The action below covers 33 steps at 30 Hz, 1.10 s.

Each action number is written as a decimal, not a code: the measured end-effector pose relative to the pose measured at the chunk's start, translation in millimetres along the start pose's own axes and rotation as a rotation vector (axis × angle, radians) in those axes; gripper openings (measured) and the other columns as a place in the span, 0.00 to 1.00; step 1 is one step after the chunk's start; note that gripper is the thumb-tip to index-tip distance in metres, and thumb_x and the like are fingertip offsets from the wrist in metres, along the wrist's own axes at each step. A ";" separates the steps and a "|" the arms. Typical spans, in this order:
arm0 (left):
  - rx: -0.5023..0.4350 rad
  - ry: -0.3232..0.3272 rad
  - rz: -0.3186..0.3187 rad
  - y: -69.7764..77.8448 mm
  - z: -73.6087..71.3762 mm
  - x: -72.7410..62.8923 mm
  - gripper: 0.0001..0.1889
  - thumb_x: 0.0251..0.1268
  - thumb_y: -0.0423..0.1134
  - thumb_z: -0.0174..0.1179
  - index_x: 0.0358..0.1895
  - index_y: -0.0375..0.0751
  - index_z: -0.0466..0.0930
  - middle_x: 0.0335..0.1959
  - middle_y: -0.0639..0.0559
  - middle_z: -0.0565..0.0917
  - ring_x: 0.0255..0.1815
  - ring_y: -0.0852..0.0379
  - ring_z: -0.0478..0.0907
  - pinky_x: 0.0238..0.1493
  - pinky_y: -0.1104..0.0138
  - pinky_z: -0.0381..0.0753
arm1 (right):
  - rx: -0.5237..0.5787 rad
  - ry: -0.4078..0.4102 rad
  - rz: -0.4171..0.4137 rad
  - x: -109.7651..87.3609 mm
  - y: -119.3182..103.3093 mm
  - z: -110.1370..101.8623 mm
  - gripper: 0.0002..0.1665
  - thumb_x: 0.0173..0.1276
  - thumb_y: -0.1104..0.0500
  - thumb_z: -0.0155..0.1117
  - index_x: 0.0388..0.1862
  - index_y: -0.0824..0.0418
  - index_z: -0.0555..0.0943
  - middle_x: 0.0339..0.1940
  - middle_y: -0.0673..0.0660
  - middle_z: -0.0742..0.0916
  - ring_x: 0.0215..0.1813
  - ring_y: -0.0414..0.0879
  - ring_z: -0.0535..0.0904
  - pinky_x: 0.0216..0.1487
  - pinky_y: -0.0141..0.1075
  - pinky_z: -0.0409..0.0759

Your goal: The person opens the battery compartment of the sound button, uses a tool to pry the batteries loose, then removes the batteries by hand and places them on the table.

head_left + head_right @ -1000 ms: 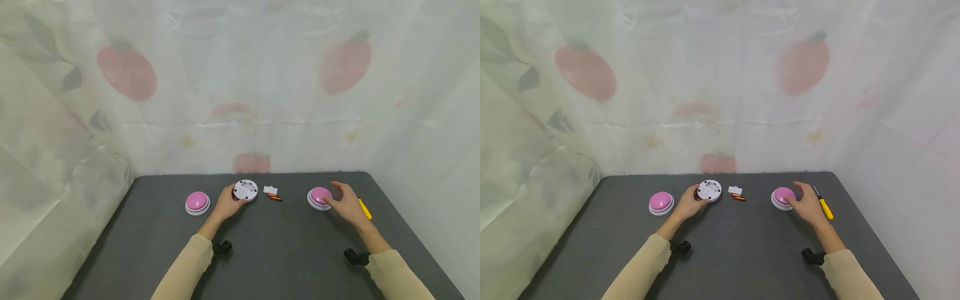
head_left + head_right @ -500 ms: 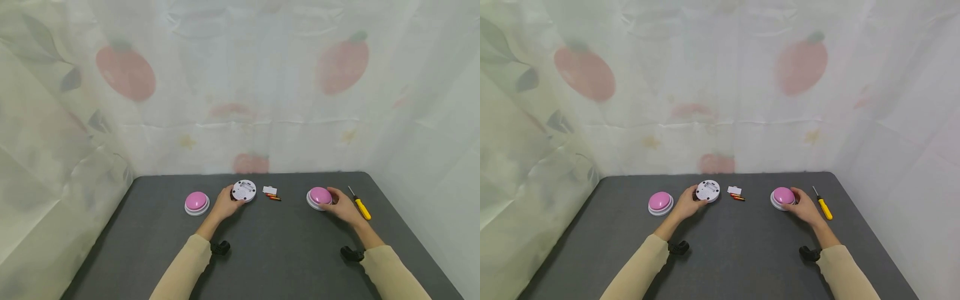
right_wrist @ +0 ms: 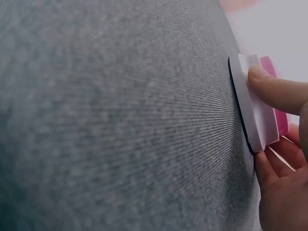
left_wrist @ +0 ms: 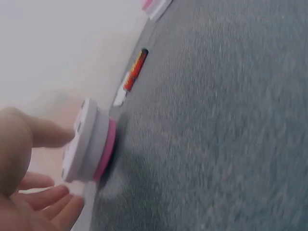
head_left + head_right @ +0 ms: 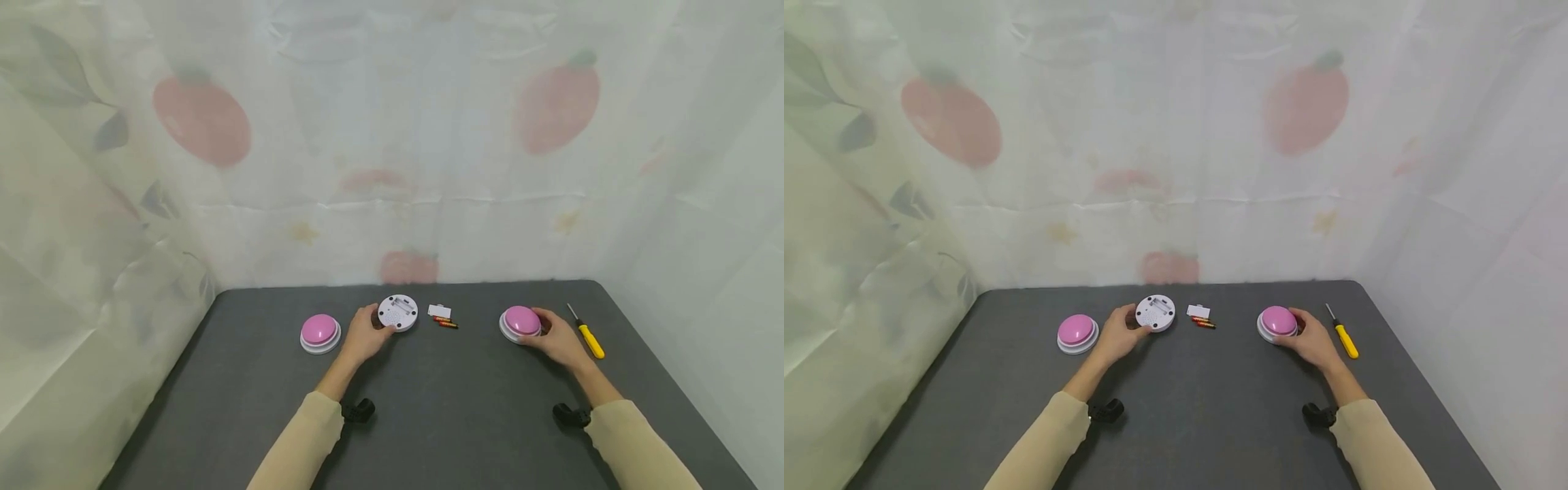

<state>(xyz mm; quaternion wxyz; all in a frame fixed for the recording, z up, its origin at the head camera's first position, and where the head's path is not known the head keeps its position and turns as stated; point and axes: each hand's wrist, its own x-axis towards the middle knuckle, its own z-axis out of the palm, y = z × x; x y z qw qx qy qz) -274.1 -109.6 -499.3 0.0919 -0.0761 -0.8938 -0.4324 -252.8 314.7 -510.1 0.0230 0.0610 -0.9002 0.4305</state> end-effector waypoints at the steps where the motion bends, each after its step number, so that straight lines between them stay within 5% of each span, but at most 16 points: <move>1: 0.017 0.022 -0.007 2.1 0.9 -1.0 0.33 0.58 0.38 0.70 0.63 0.22 0.72 0.54 0.31 0.78 0.58 0.36 0.75 0.62 0.47 0.71 | -0.004 0.004 -0.001 -1.1 0.1 0.0 0.51 0.62 0.52 0.78 0.73 0.75 0.63 0.68 0.76 0.73 0.66 0.69 0.72 0.66 0.61 0.69; 7: 0.056 0.188 0.083 21.9 11.8 -5.9 0.27 0.58 0.34 0.65 0.62 0.27 0.76 0.57 0.34 0.77 0.61 0.35 0.72 0.63 0.47 0.70 | -0.004 -0.001 -0.010 -6.4 -0.7 -0.7 0.51 0.61 0.51 0.78 0.73 0.75 0.64 0.68 0.75 0.74 0.66 0.69 0.73 0.65 0.61 0.70; 11: 0.040 0.210 0.200 38.7 27.8 -8.2 0.24 0.59 0.34 0.65 0.60 0.32 0.78 0.56 0.38 0.78 0.58 0.39 0.74 0.59 0.48 0.73 | -0.012 0.003 -0.013 -6.7 -1.0 -1.2 0.50 0.61 0.51 0.78 0.73 0.74 0.65 0.68 0.75 0.74 0.66 0.70 0.73 0.65 0.61 0.70; 16: 0.008 0.098 0.290 59.0 58.0 -10.8 0.22 0.66 0.41 0.63 0.62 0.36 0.78 0.57 0.42 0.78 0.62 0.43 0.75 0.62 0.51 0.73 | -0.025 0.003 -0.021 -6.8 -0.3 -2.2 0.50 0.61 0.51 0.79 0.72 0.74 0.66 0.67 0.75 0.75 0.66 0.70 0.73 0.65 0.61 0.70; 24: 0.047 -0.177 0.291 82.4 99.4 -13.1 0.27 0.72 0.47 0.60 0.69 0.39 0.72 0.65 0.44 0.76 0.68 0.46 0.71 0.66 0.54 0.70 | -0.032 -0.003 -0.015 -8.5 0.3 -1.3 0.51 0.60 0.50 0.79 0.72 0.74 0.66 0.67 0.75 0.75 0.66 0.70 0.74 0.64 0.60 0.70; 33: 0.095 -0.294 0.276 95.7 128.5 -10.8 0.32 0.71 0.47 0.61 0.74 0.39 0.67 0.68 0.44 0.73 0.71 0.49 0.69 0.70 0.59 0.66 | -0.047 0.000 -0.030 -9.7 -2.9 1.0 0.50 0.59 0.50 0.80 0.71 0.74 0.68 0.66 0.74 0.77 0.64 0.69 0.76 0.63 0.60 0.72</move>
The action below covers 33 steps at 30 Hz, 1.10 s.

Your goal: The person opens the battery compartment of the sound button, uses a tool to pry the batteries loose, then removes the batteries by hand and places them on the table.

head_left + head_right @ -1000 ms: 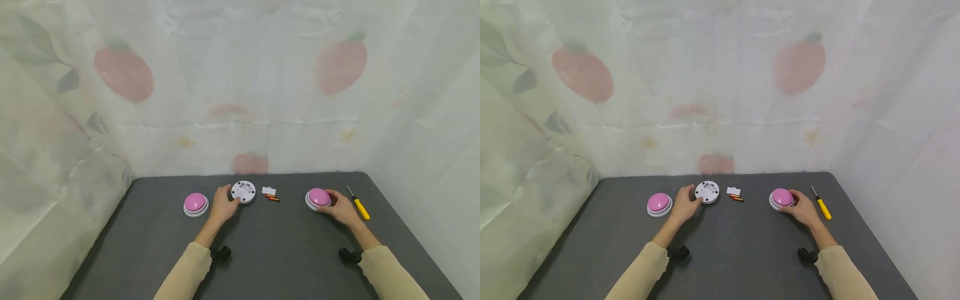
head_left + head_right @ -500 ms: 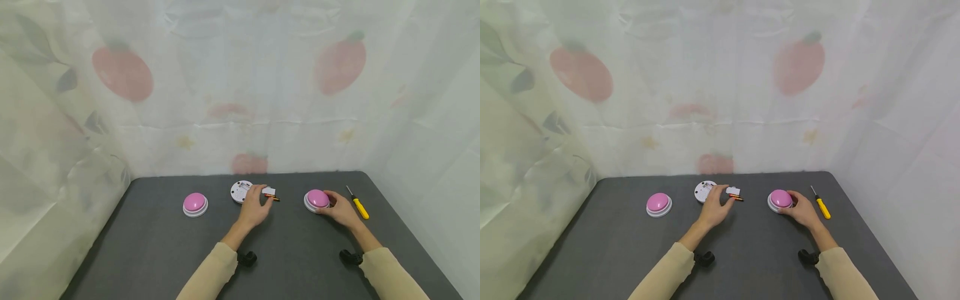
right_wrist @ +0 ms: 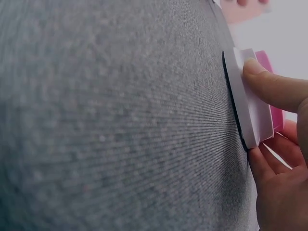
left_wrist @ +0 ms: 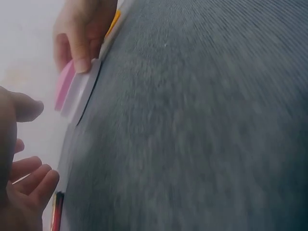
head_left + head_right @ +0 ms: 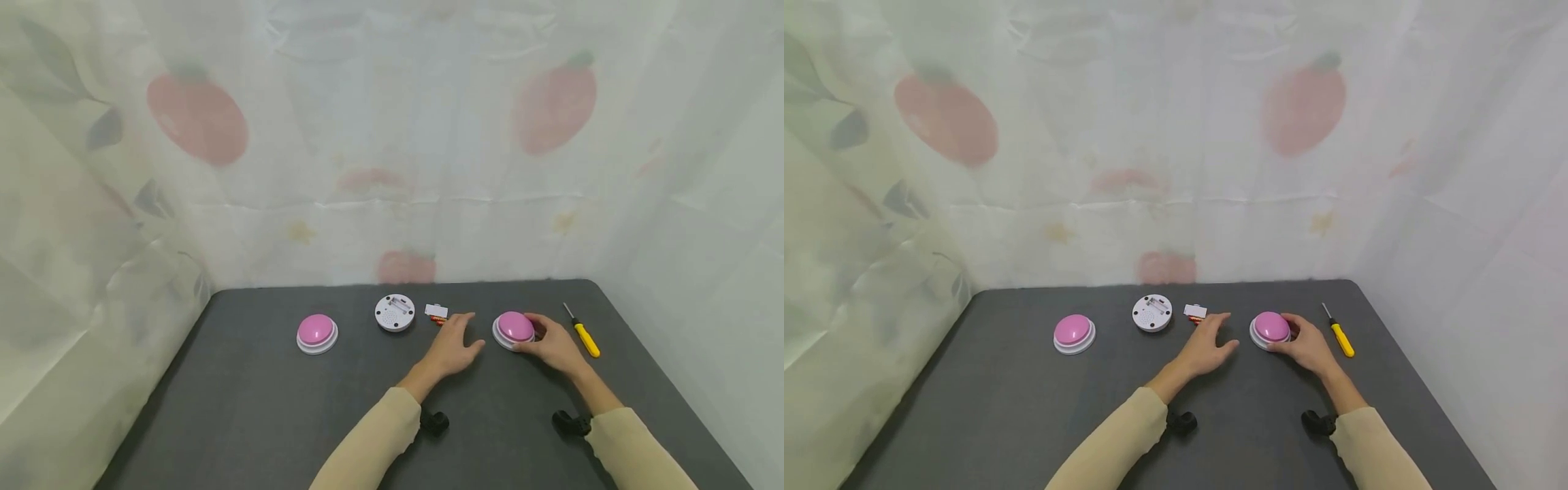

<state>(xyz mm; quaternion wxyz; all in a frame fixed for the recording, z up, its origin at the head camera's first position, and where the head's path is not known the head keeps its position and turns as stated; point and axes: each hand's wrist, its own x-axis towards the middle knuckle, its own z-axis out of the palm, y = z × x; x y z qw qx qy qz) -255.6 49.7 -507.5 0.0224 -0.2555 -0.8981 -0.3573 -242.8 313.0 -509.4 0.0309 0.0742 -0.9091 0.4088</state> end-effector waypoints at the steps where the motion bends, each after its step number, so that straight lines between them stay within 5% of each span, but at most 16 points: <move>1: -0.003 -0.008 -0.002 1.2 2.0 1.9 0.32 0.71 0.46 0.61 0.74 0.39 0.67 0.68 0.44 0.73 0.71 0.49 0.69 0.70 0.59 0.66 | 0.001 -0.001 -0.002 -0.1 -0.6 0.1 0.50 0.59 0.51 0.80 0.71 0.74 0.68 0.66 0.74 0.77 0.64 0.69 0.76 0.63 0.60 0.72; 15: -0.041 -0.109 -0.034 14.9 14.9 13.7 0.35 0.68 0.46 0.65 0.75 0.38 0.66 0.70 0.45 0.71 0.72 0.52 0.68 0.70 0.62 0.66 | 0.026 -0.061 -0.046 -6.9 -10.2 8.1 0.48 0.58 0.53 0.81 0.71 0.72 0.69 0.64 0.72 0.79 0.62 0.65 0.77 0.63 0.59 0.73; 33: -0.046 -0.131 -0.011 11.5 5.8 -4.7 0.31 0.67 0.42 0.67 0.71 0.37 0.71 0.66 0.45 0.76 0.68 0.53 0.71 0.69 0.63 0.67 | 0.037 -0.170 -0.152 -16.1 -27.6 16.9 0.43 0.62 0.54 0.78 0.70 0.71 0.71 0.64 0.68 0.80 0.60 0.61 0.78 0.60 0.56 0.76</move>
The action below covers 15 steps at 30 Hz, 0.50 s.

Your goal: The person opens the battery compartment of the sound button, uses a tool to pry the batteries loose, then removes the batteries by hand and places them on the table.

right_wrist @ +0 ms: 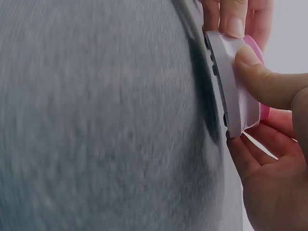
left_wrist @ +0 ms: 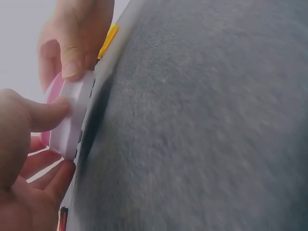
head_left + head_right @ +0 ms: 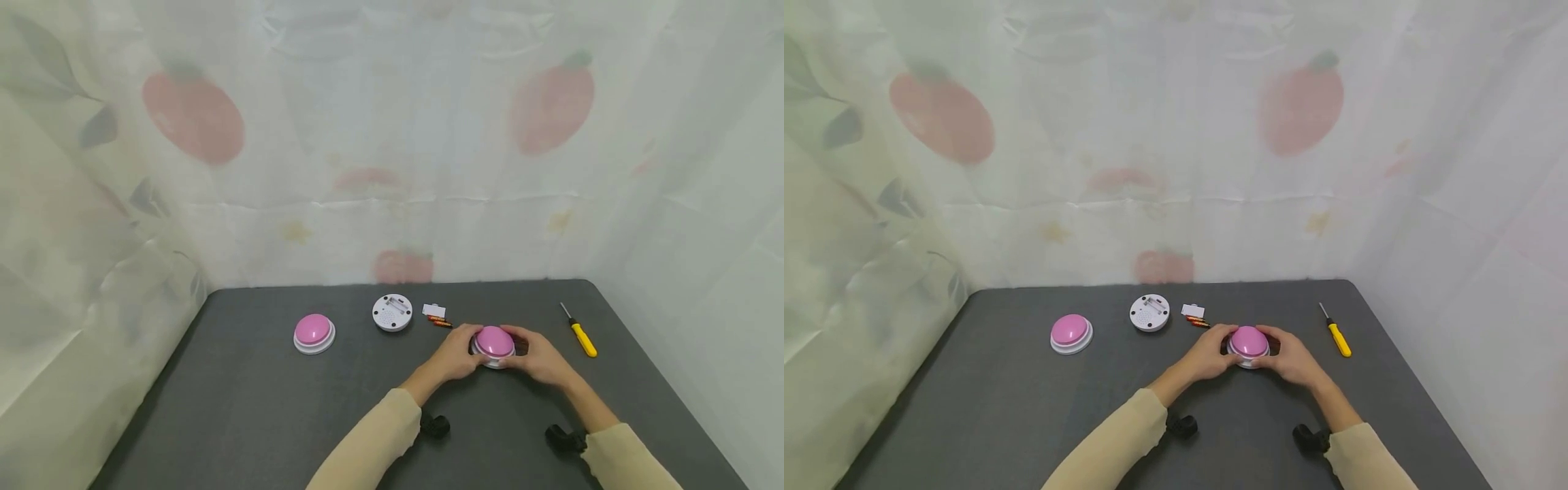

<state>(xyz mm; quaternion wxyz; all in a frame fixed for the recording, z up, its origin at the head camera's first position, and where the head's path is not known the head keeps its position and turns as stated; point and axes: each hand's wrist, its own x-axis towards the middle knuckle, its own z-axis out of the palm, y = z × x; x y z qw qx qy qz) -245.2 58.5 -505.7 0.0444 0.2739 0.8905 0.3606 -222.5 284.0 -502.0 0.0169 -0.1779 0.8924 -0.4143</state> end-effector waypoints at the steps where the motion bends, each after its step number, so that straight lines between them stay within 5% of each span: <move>1: 0.003 0.002 0.003 -0.4 -1.2 -2.3 0.31 0.67 0.43 0.67 0.71 0.37 0.71 0.66 0.45 0.76 0.68 0.53 0.71 0.69 0.63 0.67 | 0.002 -0.007 -0.008 -0.2 -1.5 0.7 0.43 0.62 0.55 0.77 0.70 0.71 0.71 0.64 0.68 0.80 0.60 0.61 0.78 0.60 0.56 0.76; 7: 0.026 0.037 0.051 -5.5 -8.4 -13.8 0.30 0.67 0.44 0.67 0.69 0.35 0.73 0.63 0.44 0.78 0.66 0.51 0.73 0.68 0.62 0.68 | 0.042 -0.042 -0.020 0.9 -11.7 5.9 0.41 0.63 0.56 0.76 0.70 0.70 0.71 0.65 0.67 0.80 0.61 0.61 0.78 0.61 0.56 0.76; 15: 0.012 0.044 0.039 -11.1 -26.4 -36.5 0.30 0.66 0.45 0.67 0.68 0.36 0.74 0.64 0.45 0.78 0.66 0.51 0.73 0.68 0.59 0.70 | 0.078 -0.080 -0.019 3.2 -27.0 17.5 0.40 0.63 0.53 0.76 0.70 0.67 0.73 0.64 0.64 0.81 0.60 0.57 0.78 0.60 0.55 0.76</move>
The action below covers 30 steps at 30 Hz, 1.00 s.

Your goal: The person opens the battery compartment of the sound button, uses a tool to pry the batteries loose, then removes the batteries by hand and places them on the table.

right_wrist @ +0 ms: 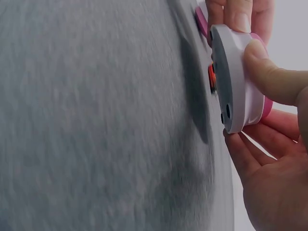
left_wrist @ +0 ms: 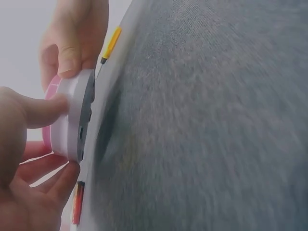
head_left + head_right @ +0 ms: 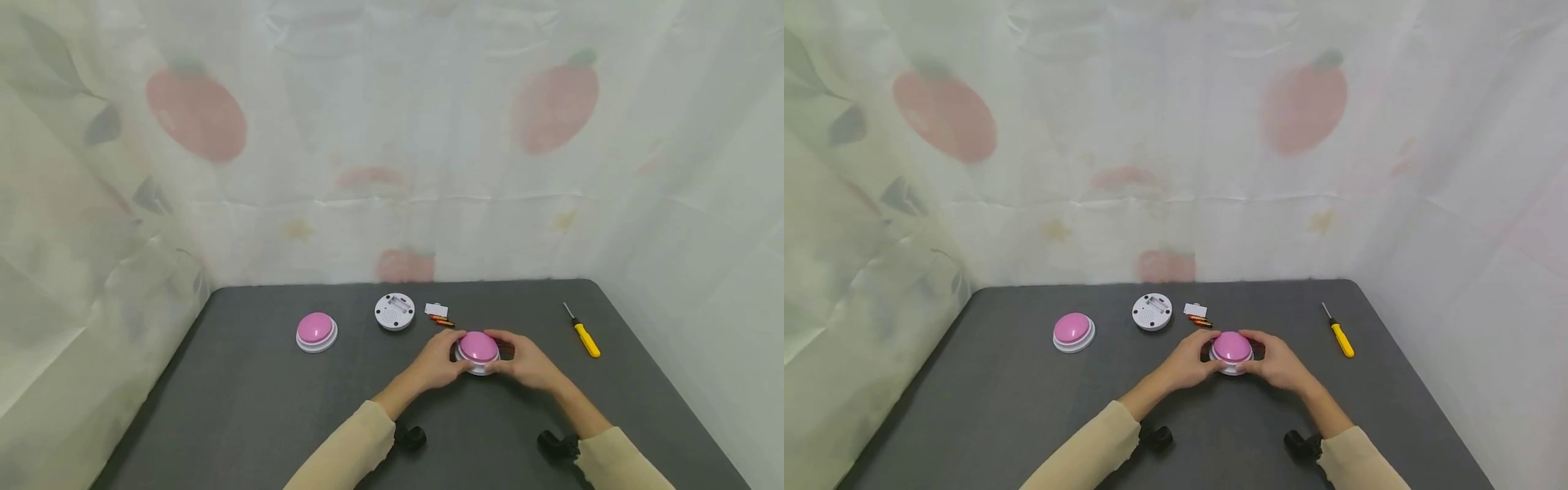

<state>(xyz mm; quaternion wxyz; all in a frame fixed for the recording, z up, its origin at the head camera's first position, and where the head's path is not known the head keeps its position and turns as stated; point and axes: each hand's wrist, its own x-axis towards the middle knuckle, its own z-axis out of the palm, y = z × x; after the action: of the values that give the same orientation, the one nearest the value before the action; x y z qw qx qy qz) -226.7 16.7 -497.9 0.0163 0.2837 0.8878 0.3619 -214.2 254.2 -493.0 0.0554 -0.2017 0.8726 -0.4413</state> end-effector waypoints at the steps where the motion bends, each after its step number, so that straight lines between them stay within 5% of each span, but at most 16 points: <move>1: -0.003 0.000 -0.001 -0.5 -2.4 -3.0 0.30 0.66 0.46 0.68 0.68 0.36 0.74 0.64 0.45 0.78 0.66 0.51 0.74 0.67 0.59 0.70 | 0.002 -0.003 -0.001 0.1 -1.9 2.0 0.40 0.63 0.52 0.76 0.69 0.67 0.73 0.64 0.63 0.81 0.60 0.57 0.78 0.60 0.54 0.76; 14: -0.075 -0.010 -0.035 -15.4 -29.9 -41.4 0.31 0.66 0.48 0.68 0.67 0.37 0.74 0.59 0.47 0.80 0.58 0.55 0.77 0.61 0.60 0.75 | 0.001 -0.055 -0.051 9.3 -25.8 30.3 0.41 0.61 0.46 0.77 0.67 0.65 0.76 0.61 0.58 0.84 0.58 0.53 0.80 0.58 0.50 0.78; 24: -0.182 0.010 -0.017 -31.5 -51.6 -73.3 0.30 0.65 0.48 0.69 0.66 0.37 0.75 0.57 0.48 0.81 0.53 0.55 0.80 0.57 0.62 0.79 | 0.082 -0.080 -0.065 20.0 -43.6 52.4 0.38 0.60 0.45 0.78 0.64 0.63 0.80 0.56 0.55 0.86 0.52 0.47 0.82 0.52 0.38 0.80; 30: -0.229 -0.049 0.005 -38.6 -68.1 -86.8 0.37 0.59 0.46 0.75 0.69 0.36 0.72 0.60 0.50 0.79 0.55 0.57 0.79 0.59 0.64 0.78 | 0.219 -0.137 -0.063 24.9 -46.8 62.4 0.34 0.64 0.52 0.75 0.64 0.68 0.78 0.56 0.61 0.85 0.52 0.50 0.84 0.50 0.33 0.80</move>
<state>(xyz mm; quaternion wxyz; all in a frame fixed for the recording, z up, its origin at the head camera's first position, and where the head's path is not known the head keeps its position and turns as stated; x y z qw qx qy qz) -188.8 -93.4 -488.2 0.0696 0.2908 0.8394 0.4539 -205.5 172.7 -491.7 0.1226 -0.2516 0.8066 -0.5207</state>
